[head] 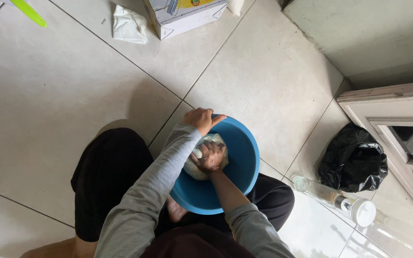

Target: The person is kneading a ball of dough in a blue plastic bowl while sitting on the floor.

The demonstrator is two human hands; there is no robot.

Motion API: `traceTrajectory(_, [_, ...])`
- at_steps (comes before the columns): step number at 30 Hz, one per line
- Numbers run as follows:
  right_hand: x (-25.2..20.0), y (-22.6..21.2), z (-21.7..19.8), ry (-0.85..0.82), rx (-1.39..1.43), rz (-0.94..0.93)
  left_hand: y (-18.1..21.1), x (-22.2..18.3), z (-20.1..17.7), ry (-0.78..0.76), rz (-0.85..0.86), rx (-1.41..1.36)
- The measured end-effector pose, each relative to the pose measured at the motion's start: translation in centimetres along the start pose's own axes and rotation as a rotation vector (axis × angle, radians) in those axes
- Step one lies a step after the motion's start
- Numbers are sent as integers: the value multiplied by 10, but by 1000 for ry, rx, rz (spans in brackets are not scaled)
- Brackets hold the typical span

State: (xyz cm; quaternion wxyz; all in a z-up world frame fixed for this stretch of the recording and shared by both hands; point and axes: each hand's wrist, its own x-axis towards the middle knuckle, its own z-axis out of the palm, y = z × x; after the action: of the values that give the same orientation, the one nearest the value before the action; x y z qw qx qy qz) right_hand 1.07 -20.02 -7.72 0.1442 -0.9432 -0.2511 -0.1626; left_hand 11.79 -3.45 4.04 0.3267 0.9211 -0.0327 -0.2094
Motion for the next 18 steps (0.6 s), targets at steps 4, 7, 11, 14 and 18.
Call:
traceTrajectory(4, [1, 4, 1, -48, -6, -1, -23, 18, 39, 80, 21, 51])
traceTrajectory(7, [6, 3, -1, -198, -17, 42, -42, 40, 64, 129, 18, 96])
traceTrajectory(11, [24, -11, -45, -564, 101, 151, -57, 57, 88, 167, -52, 102])
traceTrajectory(14, [27, -25, -77, -731, 59, 109, -57, 36, 81, 210, -110, 117])
traceTrajectory(18, [6, -49, -94, -770, -14, 87, -62, 5, 66, 279, -131, 111])
